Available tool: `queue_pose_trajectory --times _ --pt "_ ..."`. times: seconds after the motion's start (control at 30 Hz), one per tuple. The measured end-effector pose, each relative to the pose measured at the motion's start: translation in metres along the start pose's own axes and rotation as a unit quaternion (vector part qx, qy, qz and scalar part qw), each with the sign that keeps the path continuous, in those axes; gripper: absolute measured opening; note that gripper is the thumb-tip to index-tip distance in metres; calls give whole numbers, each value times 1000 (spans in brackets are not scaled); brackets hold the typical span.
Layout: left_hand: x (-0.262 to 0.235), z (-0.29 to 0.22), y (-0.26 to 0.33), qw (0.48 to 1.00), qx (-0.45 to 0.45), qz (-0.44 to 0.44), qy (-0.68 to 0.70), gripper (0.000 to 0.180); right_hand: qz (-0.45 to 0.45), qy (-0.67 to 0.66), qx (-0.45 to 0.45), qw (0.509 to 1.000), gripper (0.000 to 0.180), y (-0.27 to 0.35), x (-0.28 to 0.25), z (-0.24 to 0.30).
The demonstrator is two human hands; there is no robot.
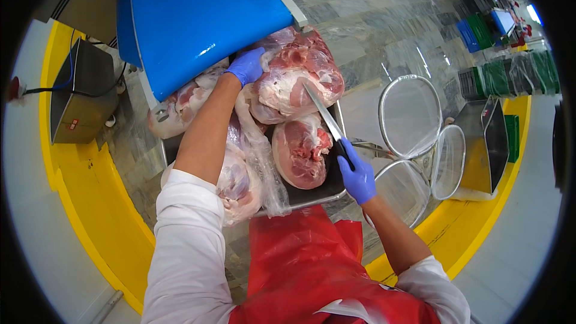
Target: The person removes vacuum-sealed pork legs from a water bath, places them in a metal tray, and uses a knife to trim fat and connective tissue from the meat. The trimmed pieces are set aside in the tray.
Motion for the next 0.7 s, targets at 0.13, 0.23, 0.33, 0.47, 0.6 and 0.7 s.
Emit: queue_pose_trajectory --times 0.13,0.23,0.33,0.47,0.6,0.7 --pt "2 -12 -15 992 -28 73 -103 41 -36 -85 -3 996 51 45 1 -38" --pt "-2 -21 -23 964 -65 146 -215 35 -20 -141 50 989 51 67 4 -62" --pt "-10 -28 -35 952 -59 164 -251 32 -7 -193 93 977 51 70 5 -75" --pt "-6 -28 -36 986 52 103 -121 24 -43 -203 68 976 50 57 -3 -73" --pt "9 -15 -39 989 52 -85 -107 19 -47 -177 45 982 50 35 -15 -66" --pt "25 -7 -44 978 12 -182 -101 21 -21 -175 77 981 50 29 -22 -68"
Point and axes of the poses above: each hand's wrist, its own y-axis away from the middle knuckle, its own x-axis out of the palm, z = x × y, the point moved 2 cm from there along -y, towards the middle knuckle, and after that the axes turned 10 degrees about y, right-handed, at the moved point
